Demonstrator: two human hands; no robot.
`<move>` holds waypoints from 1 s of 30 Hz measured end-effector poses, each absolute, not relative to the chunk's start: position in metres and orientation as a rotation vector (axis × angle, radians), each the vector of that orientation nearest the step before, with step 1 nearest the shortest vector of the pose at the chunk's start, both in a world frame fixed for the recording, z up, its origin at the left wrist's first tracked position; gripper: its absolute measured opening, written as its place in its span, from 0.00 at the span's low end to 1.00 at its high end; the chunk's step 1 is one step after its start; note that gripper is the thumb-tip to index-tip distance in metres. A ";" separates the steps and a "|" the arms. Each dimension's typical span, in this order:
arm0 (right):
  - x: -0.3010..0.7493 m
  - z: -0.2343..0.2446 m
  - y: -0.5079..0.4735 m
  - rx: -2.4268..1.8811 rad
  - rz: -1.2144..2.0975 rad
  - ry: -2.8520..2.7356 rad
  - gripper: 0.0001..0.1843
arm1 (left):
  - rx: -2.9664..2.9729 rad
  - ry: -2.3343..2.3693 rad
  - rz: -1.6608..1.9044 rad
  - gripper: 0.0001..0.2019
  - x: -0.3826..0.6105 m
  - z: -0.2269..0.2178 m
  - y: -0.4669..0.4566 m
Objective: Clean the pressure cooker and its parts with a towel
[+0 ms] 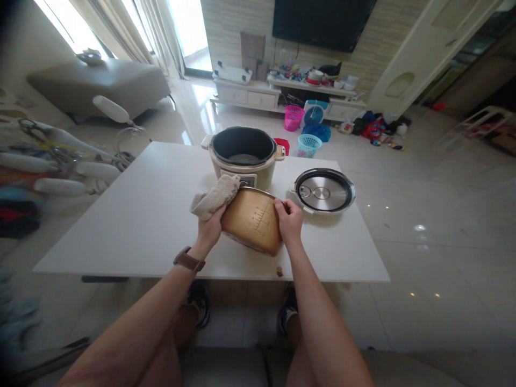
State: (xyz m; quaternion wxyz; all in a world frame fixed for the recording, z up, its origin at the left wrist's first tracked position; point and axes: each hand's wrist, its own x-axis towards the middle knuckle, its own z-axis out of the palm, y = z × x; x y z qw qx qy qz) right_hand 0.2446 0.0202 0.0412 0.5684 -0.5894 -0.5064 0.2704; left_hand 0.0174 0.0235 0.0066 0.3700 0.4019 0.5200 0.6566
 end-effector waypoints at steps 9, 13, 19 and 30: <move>0.254 0.028 0.023 -1.390 0.653 -1.136 0.38 | 0.776 1.385 1.611 0.18 0.016 -0.016 0.040; 0.257 0.022 0.025 -1.359 0.662 -1.131 0.37 | 0.551 1.370 1.497 0.15 0.013 -0.034 0.047; 0.252 0.013 0.027 -1.352 0.683 -1.084 0.36 | 0.607 1.393 1.569 0.17 0.006 -0.028 0.053; 0.235 0.019 0.027 -1.297 0.679 -1.070 0.20 | 1.215 1.388 1.759 0.24 0.006 0.002 0.025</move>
